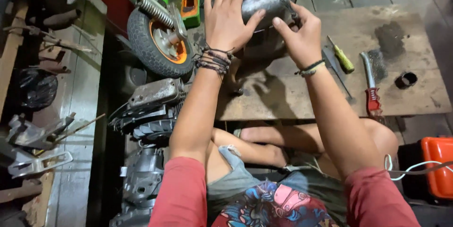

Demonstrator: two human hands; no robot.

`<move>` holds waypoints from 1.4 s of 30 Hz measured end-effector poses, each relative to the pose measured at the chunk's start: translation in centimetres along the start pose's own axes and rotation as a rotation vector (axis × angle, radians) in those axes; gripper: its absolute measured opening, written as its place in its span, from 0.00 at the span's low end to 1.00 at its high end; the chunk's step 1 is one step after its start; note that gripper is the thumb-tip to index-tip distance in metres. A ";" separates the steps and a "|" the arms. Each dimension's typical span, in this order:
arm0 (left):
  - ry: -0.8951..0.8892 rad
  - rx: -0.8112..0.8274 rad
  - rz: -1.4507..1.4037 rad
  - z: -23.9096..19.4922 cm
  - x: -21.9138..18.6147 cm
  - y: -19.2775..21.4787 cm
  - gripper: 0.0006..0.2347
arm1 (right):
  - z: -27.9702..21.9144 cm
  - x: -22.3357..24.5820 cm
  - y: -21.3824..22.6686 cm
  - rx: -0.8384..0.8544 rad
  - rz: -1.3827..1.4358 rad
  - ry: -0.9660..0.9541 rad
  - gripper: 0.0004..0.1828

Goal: Applying sealant or glue to a motorcycle exhaust pipe and using a screwdriver to spread it.

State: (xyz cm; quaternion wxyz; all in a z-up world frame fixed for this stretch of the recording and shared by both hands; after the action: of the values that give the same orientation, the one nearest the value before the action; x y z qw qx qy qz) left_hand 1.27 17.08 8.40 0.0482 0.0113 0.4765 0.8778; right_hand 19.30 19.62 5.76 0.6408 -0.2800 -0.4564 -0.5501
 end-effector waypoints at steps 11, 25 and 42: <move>0.151 -0.003 0.261 -0.2 1.2 -1.6 0.34 | 2.5 -0.5 -1.8 0.010 -0.230 0.132 0.28; 0.087 -0.151 0.135 -1.2 6.1 4.3 0.23 | -4.3 1.0 -6.4 -0.175 -0.350 0.034 0.22; 0.034 -0.027 0.113 -5.2 -1.2 5.8 0.22 | -1.2 -4.9 -2.0 -0.077 -0.273 0.035 0.04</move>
State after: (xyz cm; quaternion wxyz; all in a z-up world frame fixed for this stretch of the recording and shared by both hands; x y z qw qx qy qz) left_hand 1.71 9.48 10.44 -0.0096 0.0226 0.4638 0.8856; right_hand 17.83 20.31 0.54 0.5568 -0.2302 -0.4574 -0.6540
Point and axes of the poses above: each hand's wrist, its own z-axis towards the middle knuckle, its own y-axis out of the back of the hand, x = y × z, the point moved 10 cm from there along z, towards the middle knuckle, and after that the axes turned 7 degrees about -y, right-handed, at the moved point
